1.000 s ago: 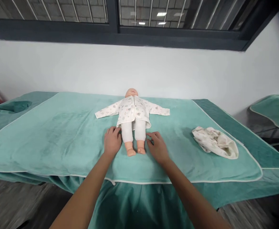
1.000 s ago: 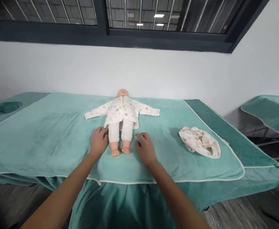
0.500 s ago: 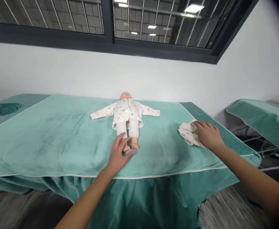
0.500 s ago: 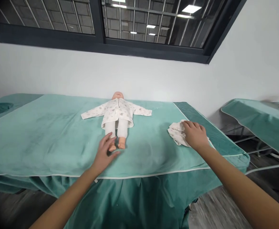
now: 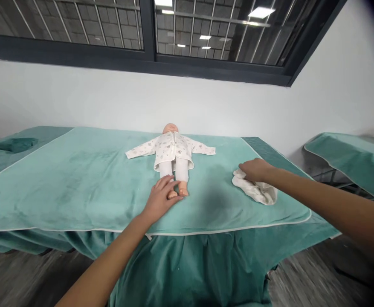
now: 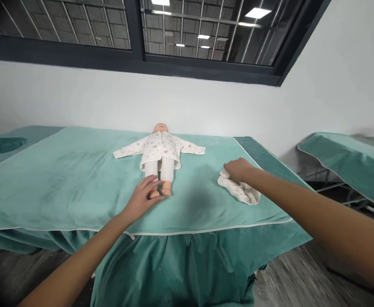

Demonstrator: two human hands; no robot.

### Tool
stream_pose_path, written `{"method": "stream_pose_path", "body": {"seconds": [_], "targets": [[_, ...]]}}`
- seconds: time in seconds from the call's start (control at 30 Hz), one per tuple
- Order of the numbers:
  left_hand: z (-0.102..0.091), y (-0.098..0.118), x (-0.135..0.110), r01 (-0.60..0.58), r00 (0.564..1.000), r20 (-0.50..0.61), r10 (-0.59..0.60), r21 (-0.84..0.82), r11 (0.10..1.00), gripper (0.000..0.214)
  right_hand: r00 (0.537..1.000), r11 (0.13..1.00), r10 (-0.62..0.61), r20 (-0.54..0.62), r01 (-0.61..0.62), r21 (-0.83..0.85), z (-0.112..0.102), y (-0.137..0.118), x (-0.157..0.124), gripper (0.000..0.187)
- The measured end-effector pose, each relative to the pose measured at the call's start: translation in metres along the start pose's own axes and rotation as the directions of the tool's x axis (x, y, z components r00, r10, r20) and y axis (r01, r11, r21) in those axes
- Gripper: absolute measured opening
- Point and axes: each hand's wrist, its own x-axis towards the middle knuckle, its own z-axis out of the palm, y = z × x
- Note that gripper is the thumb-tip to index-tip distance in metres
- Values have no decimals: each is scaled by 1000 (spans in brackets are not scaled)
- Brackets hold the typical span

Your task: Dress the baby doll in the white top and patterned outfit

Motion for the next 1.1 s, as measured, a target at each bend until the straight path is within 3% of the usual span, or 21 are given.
{"method": "stream_pose_path", "body": {"seconds": [0.1, 0.2, 0.3, 0.4, 0.5, 0.6, 0.7, 0.87, 0.93, 1.1], "targets": [[-23, 24, 13, 122, 990, -39, -132, -191, 974, 53, 995, 993, -86, -42, 89, 81, -47, -22, -3, 23], [-49, 60, 34, 140, 989, 96, -110, -409, 902, 58, 941, 909, -263, -212, 315, 272, -102, -60, -15, 30], [-71, 88, 51, 60, 998, 45, -43, -546, 835, 59, 812, 715, -414, -411, 570, 405, -150, -99, -29, 33], [-92, 98, 60, 41, 987, -100, -122, -580, 813, 39, 730, 503, -506, -460, 682, 531, -177, -122, -35, 35], [-113, 93, 59, 30, 954, -203, -221, -669, 742, 29, 717, 347, -527, -457, 672, 654, -187, -126, -33, 35], [-137, 88, 54, -46, 940, -234, -247, -807, 589, 24, 747, 307, -514, -422, 619, 723, -189, -124, -32, 35], [-162, 89, 49, -94, 959, -205, -193, -879, 467, 19, 756, 232, -469, -456, 604, 763, -191, -125, -37, 41], [-195, 94, 41, -101, 972, -189, -143, -877, 470, 26, 687, -55, -295, -664, 682, 730, -201, -133, -46, 44], [-202, 96, 38, -125, 978, -188, -90, -876, 466, 29, 653, -71, -307, -692, 710, 701, -205, -135, -49, 42], [-202, 116, 39, -115, 992, -124, 15, -860, 497, 18, 572, -18, -551, -608, 720, 694, -209, -151, -63, 36]]}}
